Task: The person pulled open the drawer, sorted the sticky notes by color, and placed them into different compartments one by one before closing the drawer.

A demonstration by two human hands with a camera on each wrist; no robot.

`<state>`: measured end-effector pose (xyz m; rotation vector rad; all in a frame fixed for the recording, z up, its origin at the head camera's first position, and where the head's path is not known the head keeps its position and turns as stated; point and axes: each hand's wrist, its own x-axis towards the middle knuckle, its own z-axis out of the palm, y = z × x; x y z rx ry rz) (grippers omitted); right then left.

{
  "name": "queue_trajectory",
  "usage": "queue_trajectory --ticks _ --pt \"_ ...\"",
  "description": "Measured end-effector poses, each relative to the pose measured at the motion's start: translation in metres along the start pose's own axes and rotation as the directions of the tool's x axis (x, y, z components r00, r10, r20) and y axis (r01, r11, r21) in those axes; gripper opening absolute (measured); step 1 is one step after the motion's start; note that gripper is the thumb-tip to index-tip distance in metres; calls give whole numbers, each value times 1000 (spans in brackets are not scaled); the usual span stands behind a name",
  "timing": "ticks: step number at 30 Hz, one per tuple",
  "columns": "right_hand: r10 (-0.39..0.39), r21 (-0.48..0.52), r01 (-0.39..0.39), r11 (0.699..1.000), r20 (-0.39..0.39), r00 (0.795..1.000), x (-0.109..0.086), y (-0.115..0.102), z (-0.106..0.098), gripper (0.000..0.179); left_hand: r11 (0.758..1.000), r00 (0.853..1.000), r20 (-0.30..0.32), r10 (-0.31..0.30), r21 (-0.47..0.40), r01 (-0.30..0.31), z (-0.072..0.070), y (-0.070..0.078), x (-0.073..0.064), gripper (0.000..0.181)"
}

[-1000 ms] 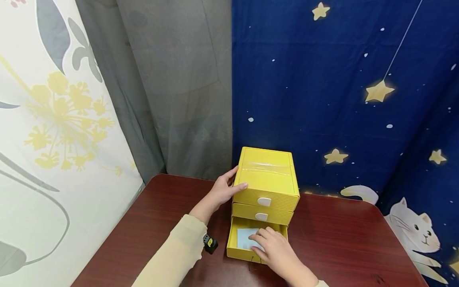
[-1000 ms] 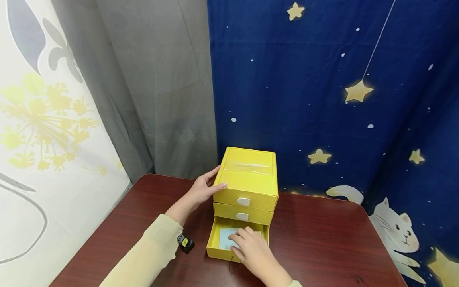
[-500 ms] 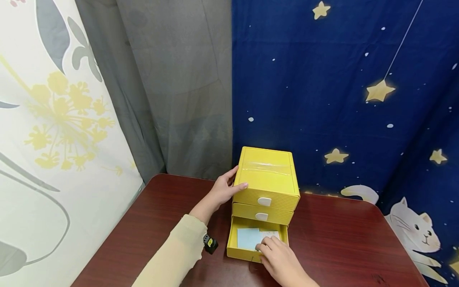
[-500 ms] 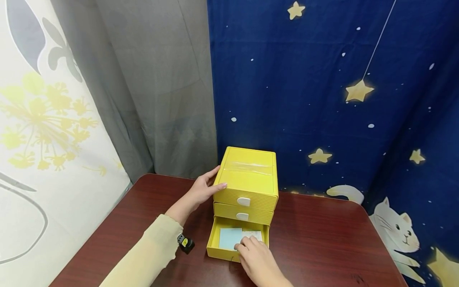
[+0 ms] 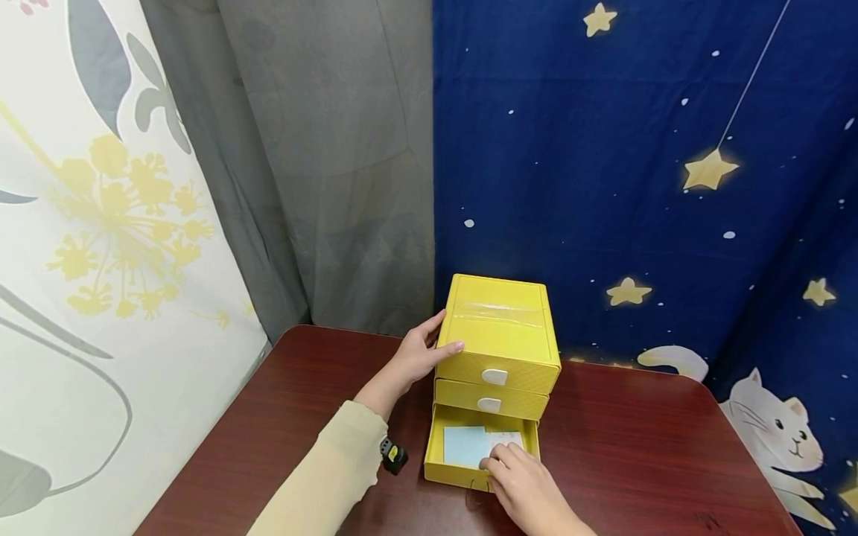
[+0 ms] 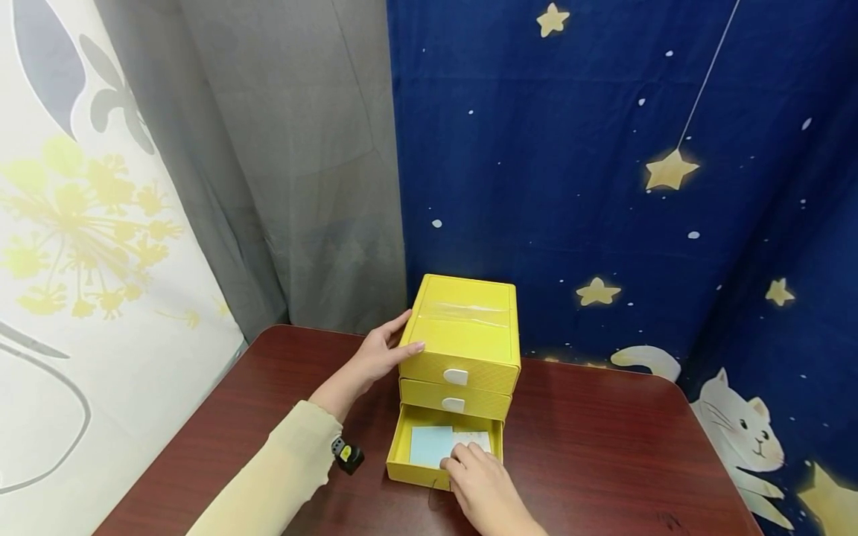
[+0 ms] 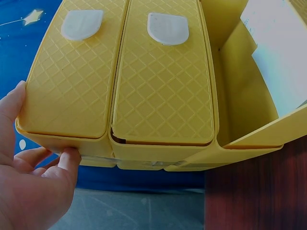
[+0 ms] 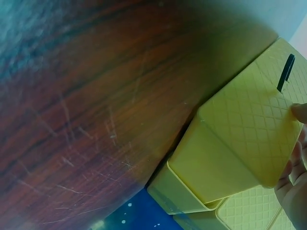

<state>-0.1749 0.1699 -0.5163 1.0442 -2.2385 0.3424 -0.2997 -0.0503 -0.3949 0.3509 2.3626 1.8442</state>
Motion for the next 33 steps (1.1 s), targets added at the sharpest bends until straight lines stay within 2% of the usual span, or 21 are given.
queue_trajectory --ticks 5,12,20,33 --pt "-14 16 14 1000 -16 1000 0 2 1 9 1000 1000 -3 -1 1 1 0 0 1 86" --pt "-9 -19 8 1000 -50 999 5 4 2 9 1000 1000 1 0 -4 0 1 -1 2 85" --pt "-17 -37 15 999 -74 997 8 5 3 29 1000 1000 9 11 -6 -11 0 -2 2 87" --pt "-33 -69 24 997 -132 991 12 7 10 33 1000 1000 4 11 -1 -11 0 -2 2 87"
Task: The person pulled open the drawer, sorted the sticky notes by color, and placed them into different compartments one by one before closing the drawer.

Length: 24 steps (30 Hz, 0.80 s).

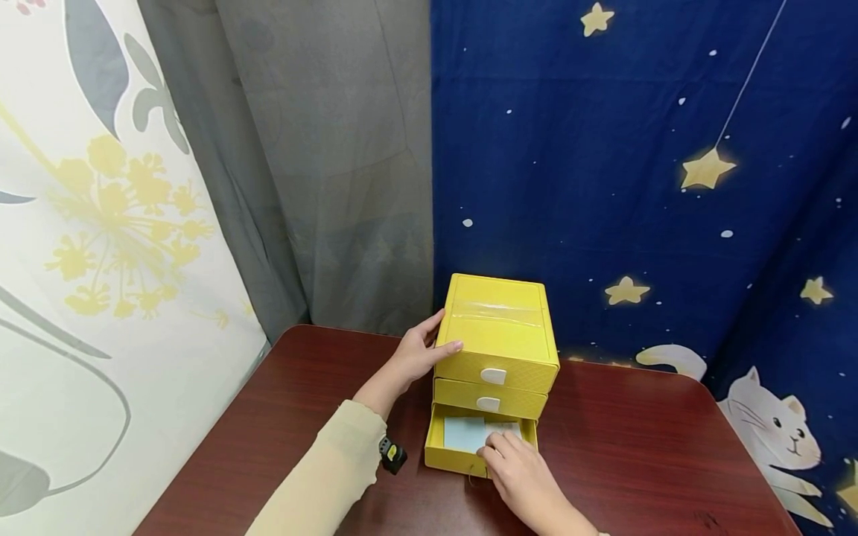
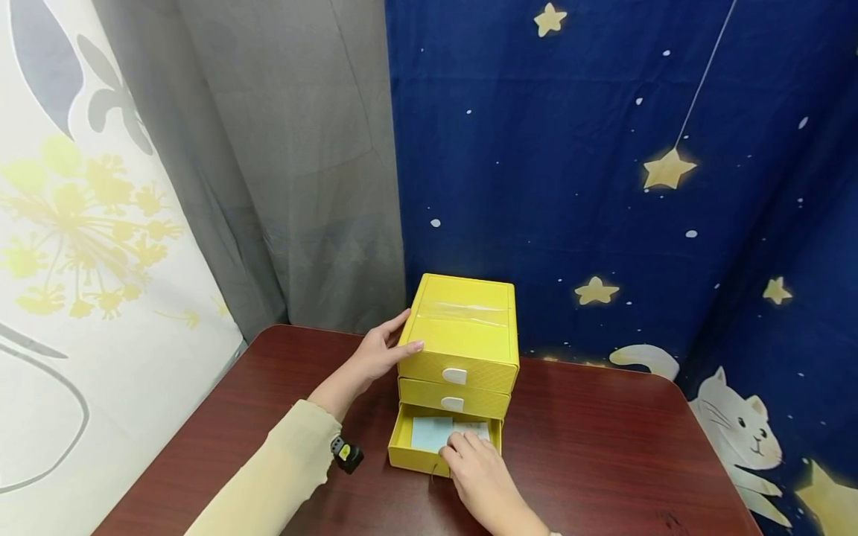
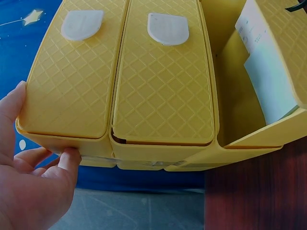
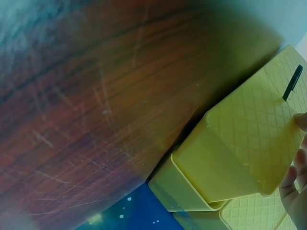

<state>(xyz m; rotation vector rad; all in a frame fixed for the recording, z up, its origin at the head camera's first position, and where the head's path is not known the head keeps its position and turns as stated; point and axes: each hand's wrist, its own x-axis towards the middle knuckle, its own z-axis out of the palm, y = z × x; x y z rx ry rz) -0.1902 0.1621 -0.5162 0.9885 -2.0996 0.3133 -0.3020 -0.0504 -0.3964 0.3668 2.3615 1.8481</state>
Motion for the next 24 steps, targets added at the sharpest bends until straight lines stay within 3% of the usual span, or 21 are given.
queue_trajectory --ticks 8,24 --pt "-20 -72 20 997 5 1000 0 2 2 41 1000 1000 0 1 8 -1 0 0 -1 86" --pt "-19 -151 18 988 -4 1000 6 10 7 20 1000 1000 -9 -5 5 5 0 1 -2 86"
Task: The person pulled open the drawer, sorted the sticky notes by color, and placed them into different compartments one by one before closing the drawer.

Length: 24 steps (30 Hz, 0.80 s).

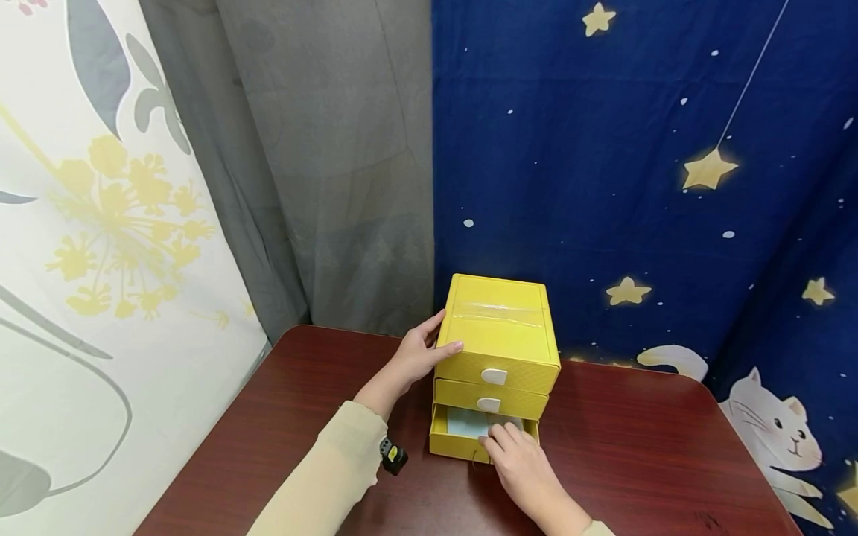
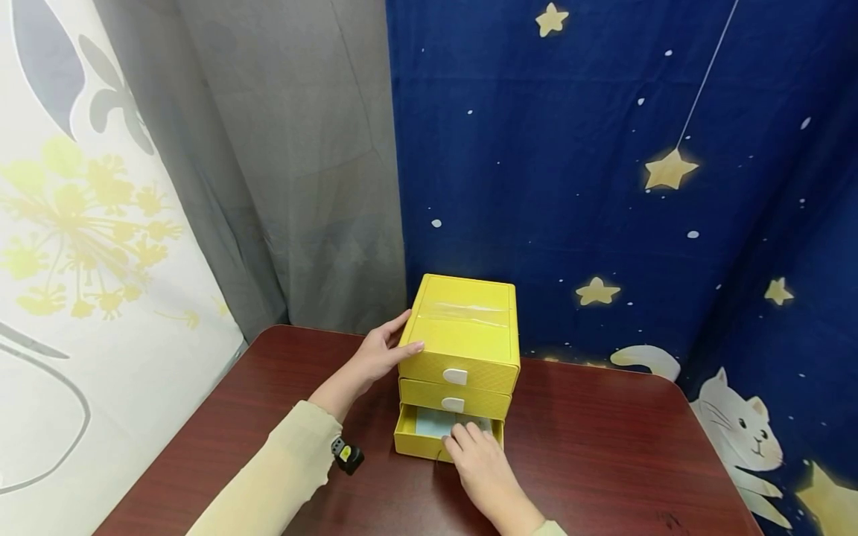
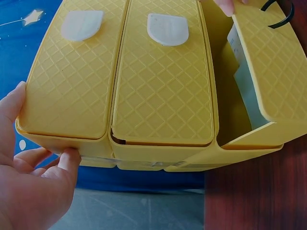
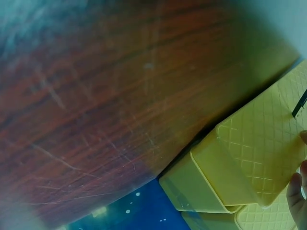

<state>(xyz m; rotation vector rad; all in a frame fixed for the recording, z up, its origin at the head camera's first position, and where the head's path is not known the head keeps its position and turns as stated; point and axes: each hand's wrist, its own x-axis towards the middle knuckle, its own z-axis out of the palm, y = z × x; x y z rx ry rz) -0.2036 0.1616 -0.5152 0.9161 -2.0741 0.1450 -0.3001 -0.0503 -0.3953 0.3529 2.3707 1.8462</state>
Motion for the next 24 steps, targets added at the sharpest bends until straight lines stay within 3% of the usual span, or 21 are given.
queue_trajectory --ticks 12,24 --pt "-52 23 52 998 -4 999 -2 3 6 31 1000 1000 -4 -4 -2 4 0 -1 1 85" --pt "-98 -18 101 995 127 987 -16 2 -2 47 1000 1000 -2 -15 3 15 1 0 1 87"
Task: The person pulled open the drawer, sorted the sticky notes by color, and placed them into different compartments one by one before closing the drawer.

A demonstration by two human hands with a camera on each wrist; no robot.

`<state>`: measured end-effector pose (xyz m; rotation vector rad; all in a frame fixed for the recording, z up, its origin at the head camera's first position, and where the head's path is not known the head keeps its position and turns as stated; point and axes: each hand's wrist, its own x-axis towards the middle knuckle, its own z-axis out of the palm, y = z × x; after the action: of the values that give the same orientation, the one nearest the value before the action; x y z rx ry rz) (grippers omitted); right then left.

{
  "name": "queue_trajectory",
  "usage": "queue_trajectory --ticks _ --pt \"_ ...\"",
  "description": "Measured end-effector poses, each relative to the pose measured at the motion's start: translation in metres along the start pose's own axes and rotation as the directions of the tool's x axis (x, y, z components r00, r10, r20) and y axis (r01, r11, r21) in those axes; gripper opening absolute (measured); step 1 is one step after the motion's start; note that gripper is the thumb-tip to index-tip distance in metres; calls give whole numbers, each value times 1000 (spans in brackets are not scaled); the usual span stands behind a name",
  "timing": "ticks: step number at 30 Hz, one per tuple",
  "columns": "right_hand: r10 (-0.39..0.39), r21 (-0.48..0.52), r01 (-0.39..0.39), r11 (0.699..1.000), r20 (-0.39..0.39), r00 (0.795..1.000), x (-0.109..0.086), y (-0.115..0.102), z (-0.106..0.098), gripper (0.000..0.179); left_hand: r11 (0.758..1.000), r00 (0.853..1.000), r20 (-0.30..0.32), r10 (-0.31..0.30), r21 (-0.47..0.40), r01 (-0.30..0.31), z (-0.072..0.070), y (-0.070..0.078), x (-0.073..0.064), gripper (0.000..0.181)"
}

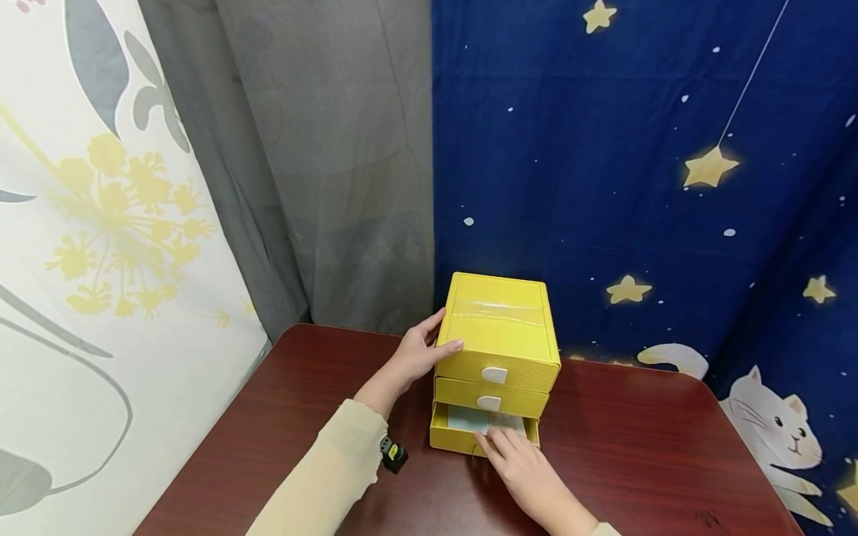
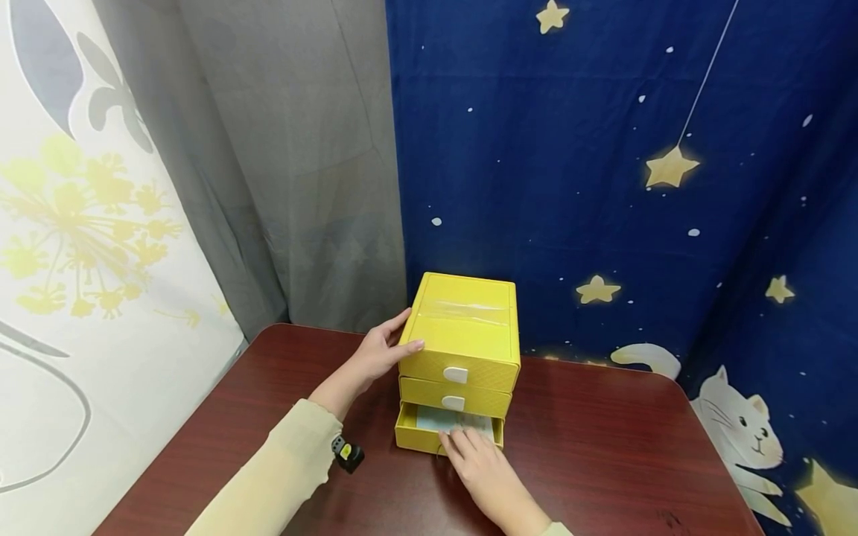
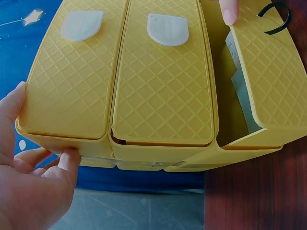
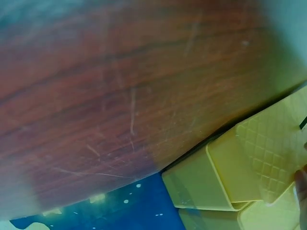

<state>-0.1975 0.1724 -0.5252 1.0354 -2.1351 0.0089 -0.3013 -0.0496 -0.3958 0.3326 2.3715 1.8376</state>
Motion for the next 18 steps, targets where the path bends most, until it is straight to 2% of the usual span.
queue_trajectory --ticks 6,10,16,18 --pt "2 -80 5 997 76 997 -7 -4 -1 50 1000 1000 0 5 6 -5 0 0 0 87" --pt "34 -118 -22 993 109 993 -10 -4 2 49 1000 1000 -1 7 2 -7 0 0 1 87" --pt "94 -112 -78 991 149 984 -9 -4 4 53 1000 1000 -2 5 -4 -5 0 -1 1 87" --pt "98 -101 -84 991 137 986 -9 -3 6 56 1000 1000 -2 7 -3 -7 0 -1 1 87"
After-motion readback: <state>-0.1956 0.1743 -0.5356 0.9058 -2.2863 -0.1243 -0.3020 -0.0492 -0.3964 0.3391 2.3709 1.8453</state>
